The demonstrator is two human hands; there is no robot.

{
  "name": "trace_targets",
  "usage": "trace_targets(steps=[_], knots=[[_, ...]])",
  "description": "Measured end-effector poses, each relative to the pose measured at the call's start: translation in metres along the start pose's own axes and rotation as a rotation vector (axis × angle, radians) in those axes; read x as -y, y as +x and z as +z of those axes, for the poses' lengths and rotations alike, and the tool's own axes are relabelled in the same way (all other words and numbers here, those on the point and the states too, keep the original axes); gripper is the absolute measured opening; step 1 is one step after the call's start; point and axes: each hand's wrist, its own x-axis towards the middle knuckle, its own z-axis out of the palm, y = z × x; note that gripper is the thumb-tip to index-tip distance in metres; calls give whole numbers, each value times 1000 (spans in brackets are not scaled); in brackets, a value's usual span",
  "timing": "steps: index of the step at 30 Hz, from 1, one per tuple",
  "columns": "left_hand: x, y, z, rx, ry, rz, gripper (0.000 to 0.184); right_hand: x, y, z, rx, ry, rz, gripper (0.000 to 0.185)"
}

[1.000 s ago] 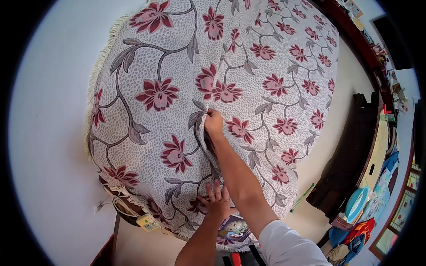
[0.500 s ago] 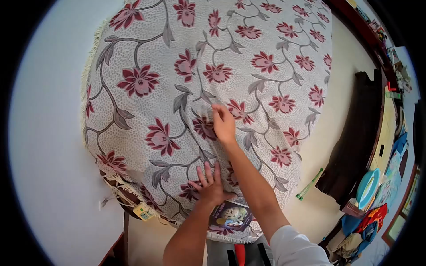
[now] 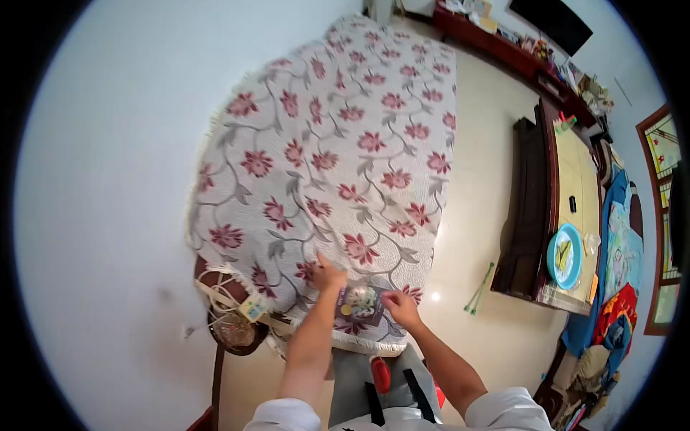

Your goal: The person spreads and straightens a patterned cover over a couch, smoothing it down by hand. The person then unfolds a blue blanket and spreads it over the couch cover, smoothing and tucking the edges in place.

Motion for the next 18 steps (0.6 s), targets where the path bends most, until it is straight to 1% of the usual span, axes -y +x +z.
trace_targets(steps=[1, 3, 5, 6, 7, 9, 12, 15, 16, 17, 18], knots=[[4, -4, 6, 1, -202, -46, 109, -2, -7, -6, -15, 23, 22, 22], [36, -24, 39, 41, -367, 222, 91, -11, -51, -2, -42, 84, 112, 21], [36, -85, 34, 142, -425, 546, 71, -10, -87, 9, 3, 226, 201, 21], [33, -120, 29, 283, -584, 517, 65, -2, -97, 6, 21, 295, 240, 20], [32, -153, 22, 436, -735, 481, 59, 22, -116, 2, 42, 277, 271, 22], [33, -209, -3, 557, -686, 476, 52, 43, -149, 0, 99, 409, 214, 25], [56, -238, 33, 560, -631, 553, 48, 69, -194, -24, 150, 344, 162, 22], [38, -295, 15, 759, -484, 537, 48, 28, -216, -46, 25, 438, 94, 24], [28, -312, 8, 726, -316, 601, 50, 44, -233, -63, -29, 410, 176, 23], [24, -318, 13, 740, -259, 630, 51, 46, -242, -73, -86, 408, 246, 23], [21, -322, 18, 735, -241, 702, 51, 32, -245, -82, -122, 439, 260, 24]])
